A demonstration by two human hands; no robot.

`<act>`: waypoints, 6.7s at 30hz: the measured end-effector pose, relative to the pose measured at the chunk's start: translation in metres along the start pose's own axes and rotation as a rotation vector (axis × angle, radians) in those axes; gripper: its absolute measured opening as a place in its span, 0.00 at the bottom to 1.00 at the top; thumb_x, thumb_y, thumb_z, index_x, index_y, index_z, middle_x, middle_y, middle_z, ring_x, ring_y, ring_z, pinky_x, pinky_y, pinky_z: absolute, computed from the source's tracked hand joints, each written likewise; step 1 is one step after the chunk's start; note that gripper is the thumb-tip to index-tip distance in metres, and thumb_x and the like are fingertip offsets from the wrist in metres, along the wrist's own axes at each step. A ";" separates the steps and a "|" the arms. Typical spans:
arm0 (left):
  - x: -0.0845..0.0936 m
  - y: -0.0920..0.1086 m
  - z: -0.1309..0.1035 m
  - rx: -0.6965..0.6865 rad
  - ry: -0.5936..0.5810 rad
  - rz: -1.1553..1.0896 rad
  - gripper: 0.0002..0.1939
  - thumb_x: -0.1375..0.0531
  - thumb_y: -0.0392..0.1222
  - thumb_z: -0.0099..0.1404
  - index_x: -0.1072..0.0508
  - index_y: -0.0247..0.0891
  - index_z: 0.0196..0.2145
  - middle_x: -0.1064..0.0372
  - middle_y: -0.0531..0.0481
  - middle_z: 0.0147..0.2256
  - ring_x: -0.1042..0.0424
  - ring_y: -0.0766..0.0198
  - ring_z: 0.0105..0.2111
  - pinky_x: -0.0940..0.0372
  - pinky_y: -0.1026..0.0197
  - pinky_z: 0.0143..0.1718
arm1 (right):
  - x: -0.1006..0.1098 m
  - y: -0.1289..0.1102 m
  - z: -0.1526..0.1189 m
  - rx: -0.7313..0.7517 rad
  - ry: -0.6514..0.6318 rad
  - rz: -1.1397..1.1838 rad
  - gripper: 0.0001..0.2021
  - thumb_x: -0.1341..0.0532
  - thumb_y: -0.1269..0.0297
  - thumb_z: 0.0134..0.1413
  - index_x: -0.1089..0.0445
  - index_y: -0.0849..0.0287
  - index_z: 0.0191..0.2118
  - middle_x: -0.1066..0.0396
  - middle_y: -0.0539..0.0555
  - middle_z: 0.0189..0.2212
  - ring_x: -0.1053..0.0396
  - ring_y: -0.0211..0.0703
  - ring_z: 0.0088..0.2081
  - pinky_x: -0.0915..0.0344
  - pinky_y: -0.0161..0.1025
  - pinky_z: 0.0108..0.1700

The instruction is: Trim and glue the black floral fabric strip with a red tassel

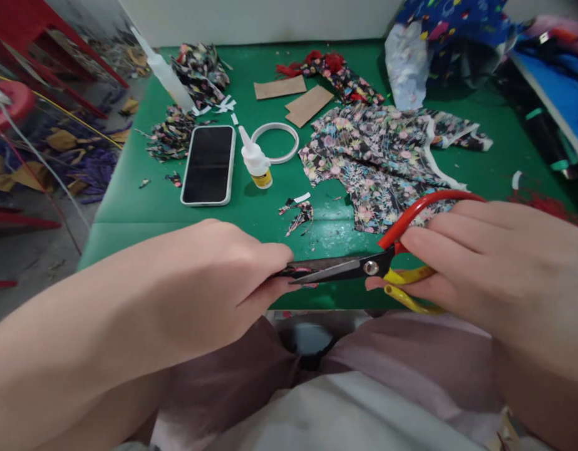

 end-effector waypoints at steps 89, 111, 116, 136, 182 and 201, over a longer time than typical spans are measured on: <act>-0.056 0.013 0.007 0.391 1.190 -1.574 0.11 0.39 0.41 0.61 0.26 0.50 0.43 0.35 0.55 0.56 0.31 0.54 0.52 0.25 0.59 0.36 | -0.025 -0.040 -0.004 -0.396 0.159 0.320 0.13 0.44 0.55 0.56 0.37 0.62 0.37 0.35 0.51 0.22 0.37 0.39 0.23 0.44 0.36 0.25; -0.056 0.015 0.005 0.424 1.178 -1.520 0.11 0.39 0.42 0.60 0.26 0.49 0.42 0.31 0.52 0.52 0.29 0.51 0.50 0.26 0.55 0.41 | -0.027 -0.043 -0.008 -0.388 0.142 0.342 0.13 0.43 0.57 0.57 0.34 0.63 0.39 0.29 0.49 0.22 0.32 0.36 0.24 0.44 0.34 0.25; -0.057 0.013 0.008 0.372 1.184 -1.544 0.10 0.39 0.41 0.61 0.25 0.46 0.42 0.27 0.51 0.47 0.27 0.57 0.45 0.27 0.57 0.43 | -0.028 -0.042 -0.009 -0.373 0.145 0.305 0.11 0.42 0.60 0.57 0.33 0.64 0.39 0.28 0.50 0.23 0.31 0.36 0.25 0.44 0.34 0.26; -0.066 0.015 0.009 0.396 0.731 -1.050 0.11 0.41 0.43 0.61 0.22 0.36 0.27 0.26 0.51 0.24 0.29 0.64 0.27 0.34 0.66 0.30 | -0.036 -0.033 -0.003 -0.444 0.161 0.563 0.22 0.41 0.42 0.48 0.38 0.59 0.36 0.40 0.49 0.22 0.42 0.38 0.22 0.43 0.34 0.22; -0.068 0.027 0.015 0.269 0.462 -1.307 0.07 0.38 0.42 0.59 0.20 0.39 0.32 0.22 0.49 0.33 0.25 0.62 0.34 0.31 0.65 0.36 | -0.028 -0.020 -0.008 -0.720 0.214 0.787 0.06 0.43 0.63 0.53 0.33 0.58 0.27 0.31 0.48 0.20 0.36 0.35 0.20 0.41 0.31 0.22; -0.072 0.010 0.010 0.473 0.627 -1.430 0.11 0.36 0.45 0.57 0.25 0.36 0.35 0.23 0.49 0.31 0.27 0.62 0.30 0.31 0.64 0.31 | -0.046 -0.018 -0.009 -0.825 0.062 0.976 0.08 0.42 0.59 0.51 0.34 0.56 0.36 0.30 0.48 0.25 0.35 0.35 0.22 0.40 0.31 0.23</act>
Point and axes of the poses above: each hand's wrist, its own z-axis towards the middle knuckle, its own x-axis out of the back of the hand, y = z × x, the point moved 4 cm from there along z, towards the middle knuckle
